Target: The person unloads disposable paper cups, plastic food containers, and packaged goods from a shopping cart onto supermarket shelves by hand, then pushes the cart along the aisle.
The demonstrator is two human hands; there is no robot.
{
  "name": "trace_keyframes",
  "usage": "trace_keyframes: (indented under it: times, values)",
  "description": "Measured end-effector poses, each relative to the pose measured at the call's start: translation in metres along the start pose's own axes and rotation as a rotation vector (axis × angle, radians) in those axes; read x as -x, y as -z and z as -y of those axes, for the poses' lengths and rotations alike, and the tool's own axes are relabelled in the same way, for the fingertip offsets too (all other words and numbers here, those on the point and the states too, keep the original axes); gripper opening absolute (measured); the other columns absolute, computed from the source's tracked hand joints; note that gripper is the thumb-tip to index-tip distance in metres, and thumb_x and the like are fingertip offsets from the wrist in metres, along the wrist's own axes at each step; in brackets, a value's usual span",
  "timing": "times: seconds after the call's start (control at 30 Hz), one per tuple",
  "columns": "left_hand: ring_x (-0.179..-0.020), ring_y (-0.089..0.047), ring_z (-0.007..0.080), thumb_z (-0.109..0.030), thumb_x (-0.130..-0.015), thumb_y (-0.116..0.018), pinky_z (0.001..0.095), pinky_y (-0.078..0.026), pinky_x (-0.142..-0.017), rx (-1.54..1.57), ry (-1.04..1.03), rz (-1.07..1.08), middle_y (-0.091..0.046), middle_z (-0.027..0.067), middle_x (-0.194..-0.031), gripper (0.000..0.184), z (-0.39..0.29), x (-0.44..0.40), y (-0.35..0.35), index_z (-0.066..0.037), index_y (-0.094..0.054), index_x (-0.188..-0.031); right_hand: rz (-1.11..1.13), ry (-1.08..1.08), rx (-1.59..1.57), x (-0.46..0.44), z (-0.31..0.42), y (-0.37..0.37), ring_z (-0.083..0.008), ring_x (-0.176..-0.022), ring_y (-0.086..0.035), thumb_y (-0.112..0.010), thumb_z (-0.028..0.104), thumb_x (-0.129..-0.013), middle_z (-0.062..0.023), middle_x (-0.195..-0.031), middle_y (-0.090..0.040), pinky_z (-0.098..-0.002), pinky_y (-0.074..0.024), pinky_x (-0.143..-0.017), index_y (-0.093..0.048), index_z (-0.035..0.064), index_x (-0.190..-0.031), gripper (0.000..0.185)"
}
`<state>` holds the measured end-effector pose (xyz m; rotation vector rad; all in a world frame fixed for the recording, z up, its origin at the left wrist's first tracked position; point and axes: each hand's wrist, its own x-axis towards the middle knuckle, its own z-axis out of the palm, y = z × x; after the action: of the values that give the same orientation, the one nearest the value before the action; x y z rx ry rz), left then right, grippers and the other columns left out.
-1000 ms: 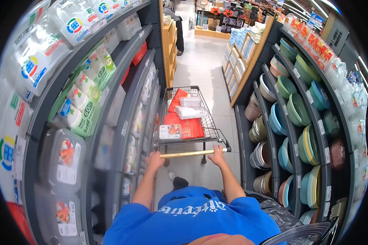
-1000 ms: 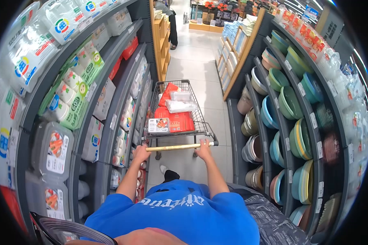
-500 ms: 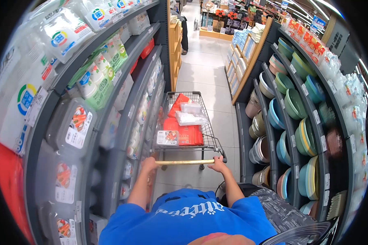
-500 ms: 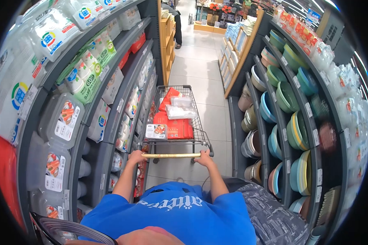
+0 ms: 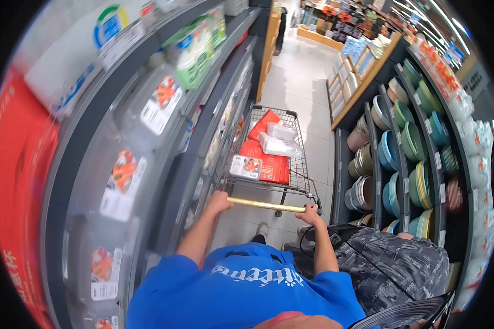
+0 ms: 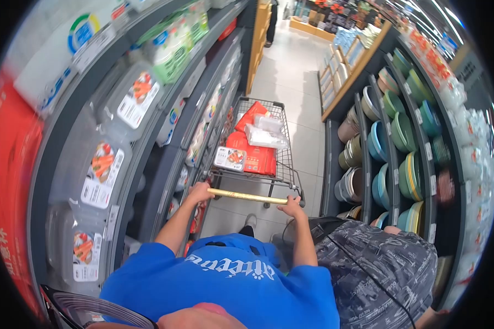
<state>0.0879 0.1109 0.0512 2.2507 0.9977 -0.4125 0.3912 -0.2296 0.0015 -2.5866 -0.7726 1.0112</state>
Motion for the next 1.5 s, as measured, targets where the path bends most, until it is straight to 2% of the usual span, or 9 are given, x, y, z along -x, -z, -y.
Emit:
trace_keyframes:
  times: [0.2,0.33,0.57,0.6,0.73,0.97,1.13,1.4,1.5]
  values:
    - [-0.124,-0.058,0.0283,-0.031,-0.080,-0.071,0.0527,-0.045,-0.100,0.023,0.016,0.097,-0.072,0.0118,-0.111,0.028,0.015,0.047,-0.007,-0.007,-0.075,-0.095,0.005,-0.023,0.029,0.063,0.023,-0.008,-0.0447,-0.119,-0.050,-0.081,0.043,-0.080,-0.0303,-0.132,-0.035,-0.0428,-0.0410,-0.108,-0.043,-0.0029,-0.140,0.084]
    - [-0.134,-0.050,0.0296,-0.032,-0.081,-0.071,0.0567,-0.040,-0.107,-0.053,-0.038,-0.071,-0.068,0.0168,-0.123,0.043,0.020,0.082,-0.033,-0.006,-0.068,-0.116,0.031,-0.025,0.020,0.078,0.009,-0.016,-0.0437,-0.117,-0.052,-0.080,0.043,-0.080,-0.0274,-0.134,-0.034,-0.0440,-0.0412,-0.109,-0.044,-0.0012,-0.140,0.083]
    - [-0.142,-0.043,0.0307,-0.036,-0.084,-0.073,0.0580,-0.037,-0.110,-0.041,-0.013,-0.117,-0.066,0.0182,-0.128,0.050,0.029,0.131,-0.059,-0.005,-0.065,-0.122,0.161,-0.143,0.077,0.113,0.026,-0.017,-0.0315,-0.078,-0.070,-0.081,0.037,-0.081,-0.0284,-0.130,-0.044,-0.0387,-0.0595,-0.075,-0.052,-0.0025,-0.130,0.069]
    - [-0.138,-0.046,0.0312,-0.036,-0.083,-0.074,0.0578,-0.039,-0.107,-0.039,-0.012,-0.119,-0.067,0.0168,-0.124,0.047,0.031,0.135,-0.061,-0.005,-0.066,-0.117,0.177,-0.179,0.095,0.122,0.038,-0.015,-0.0275,-0.067,-0.070,-0.081,0.036,-0.081,-0.0282,-0.127,-0.050,-0.0359,-0.0603,-0.064,-0.055,-0.0030,-0.128,0.067]
    - [-0.119,-0.061,0.0306,-0.037,-0.081,-0.077,0.0564,-0.044,-0.098,-0.062,-0.008,-0.096,-0.073,0.0139,-0.106,0.039,0.044,0.142,-0.069,-0.007,-0.069,-0.105,0.250,-0.260,0.172,0.139,0.065,-0.013,-0.0248,-0.064,-0.072,-0.081,0.033,-0.079,-0.0202,-0.108,-0.070,-0.0355,-0.0610,-0.062,-0.063,-0.0040,-0.119,0.058]
    - [-0.076,-0.074,0.0238,-0.044,-0.084,-0.074,0.0480,-0.049,-0.090,0.042,0.011,0.041,-0.072,0.0047,-0.066,0.036,0.047,0.177,-0.063,-0.009,-0.072,-0.095,0.330,-0.274,0.289,0.148,0.055,-0.027,-0.0236,-0.069,-0.075,-0.083,0.031,-0.076,-0.0136,-0.099,-0.075,-0.0350,-0.0616,-0.064,-0.072,-0.0013,-0.109,0.047]
    - [-0.080,-0.073,0.0212,-0.049,-0.092,-0.062,0.0474,-0.047,-0.089,0.166,0.087,0.109,-0.069,0.0040,-0.061,0.043,0.046,0.191,-0.062,-0.008,-0.074,-0.095,0.426,-0.298,0.336,0.145,0.055,-0.032,-0.0263,-0.070,-0.075,-0.085,0.031,-0.074,-0.0165,-0.099,-0.074,-0.0359,-0.0621,-0.060,-0.072,-0.0012,-0.108,0.049]
    - [-0.089,-0.071,0.0216,-0.051,-0.098,-0.053,0.0494,-0.042,-0.099,0.123,0.235,0.053,-0.069,0.0049,-0.061,0.048,0.033,0.191,-0.075,-0.008,-0.075,-0.096,0.987,-0.450,0.509,0.058,0.002,-0.055,-0.0277,-0.092,-0.075,-0.087,0.040,-0.074,-0.0217,-0.115,-0.070,-0.0375,-0.0607,-0.076,-0.061,0.0038,-0.130,0.071]
    - [-0.065,-0.071,0.0209,-0.049,-0.096,-0.057,0.0428,-0.046,-0.085,0.098,0.242,-0.008,-0.067,0.0043,-0.056,0.045,0.032,0.188,-0.079,-0.008,-0.076,-0.093,1.084,-0.371,0.587,0.047,0.001,-0.066,-0.0286,-0.088,-0.075,-0.082,0.036,-0.079,-0.0204,-0.110,-0.073,-0.0389,-0.0604,-0.076,-0.067,0.0048,-0.124,0.057]
